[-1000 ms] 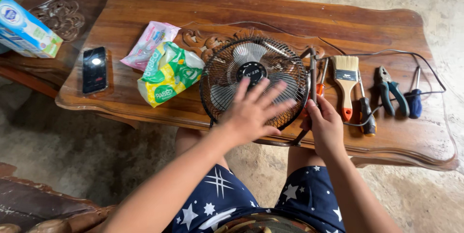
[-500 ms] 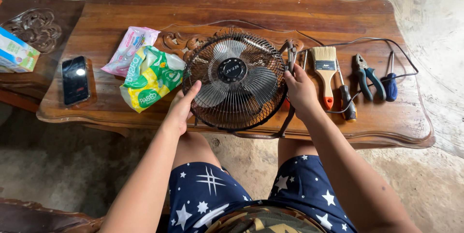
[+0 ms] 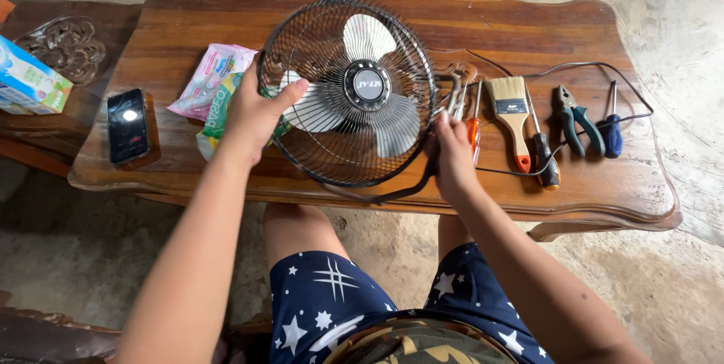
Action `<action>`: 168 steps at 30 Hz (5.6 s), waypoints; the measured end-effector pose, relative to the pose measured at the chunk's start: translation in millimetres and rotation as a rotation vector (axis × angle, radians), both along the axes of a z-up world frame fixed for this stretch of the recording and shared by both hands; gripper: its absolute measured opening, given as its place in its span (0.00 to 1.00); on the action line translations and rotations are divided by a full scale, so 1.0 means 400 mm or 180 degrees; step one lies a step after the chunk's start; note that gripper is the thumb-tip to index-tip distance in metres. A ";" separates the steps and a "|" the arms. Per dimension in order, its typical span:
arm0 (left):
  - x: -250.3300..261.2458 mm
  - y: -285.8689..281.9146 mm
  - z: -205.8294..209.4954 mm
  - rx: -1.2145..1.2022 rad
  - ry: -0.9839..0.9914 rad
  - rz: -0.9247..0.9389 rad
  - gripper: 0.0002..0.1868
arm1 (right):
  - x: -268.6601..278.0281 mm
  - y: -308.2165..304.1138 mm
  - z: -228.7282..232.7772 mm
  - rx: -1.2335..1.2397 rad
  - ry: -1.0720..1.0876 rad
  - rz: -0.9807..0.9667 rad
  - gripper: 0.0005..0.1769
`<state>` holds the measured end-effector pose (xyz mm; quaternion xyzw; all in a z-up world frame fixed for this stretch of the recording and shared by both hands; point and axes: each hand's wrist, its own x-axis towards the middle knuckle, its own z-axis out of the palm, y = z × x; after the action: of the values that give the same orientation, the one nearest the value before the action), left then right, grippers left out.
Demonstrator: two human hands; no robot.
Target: The person disassembles a small electric fan on a wooden table. They use pliers and a screwdriver to remove the front grille and then brush dust from the grille and fan blades. The fan remains partially disassembled at the end of the clip.
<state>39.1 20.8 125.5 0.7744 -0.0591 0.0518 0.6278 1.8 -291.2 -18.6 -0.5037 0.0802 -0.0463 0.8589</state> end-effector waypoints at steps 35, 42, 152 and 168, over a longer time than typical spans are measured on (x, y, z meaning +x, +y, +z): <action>0.048 -0.056 0.227 0.2447 -0.1223 -0.1512 0.58 | -0.102 -0.069 -0.039 -0.1649 0.0517 0.1888 0.32; 0.049 -0.059 0.226 0.3047 -0.1511 -0.1299 0.59 | -0.128 -0.491 0.085 -0.2522 0.0821 -0.0096 0.19; -0.020 -0.291 0.236 0.3135 -0.1742 -0.0027 0.37 | 0.032 -0.312 0.734 -0.8412 -0.3999 -0.0668 0.29; -0.004 -0.303 0.242 0.3583 -0.1308 -0.0220 0.40 | 0.094 -0.718 0.033 -0.5278 0.2284 -0.0307 0.33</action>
<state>37.4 -100.2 222.2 0.9597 -0.2228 0.1407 0.0982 39.3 -578.2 -5.3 -0.9412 0.3052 0.0347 0.1408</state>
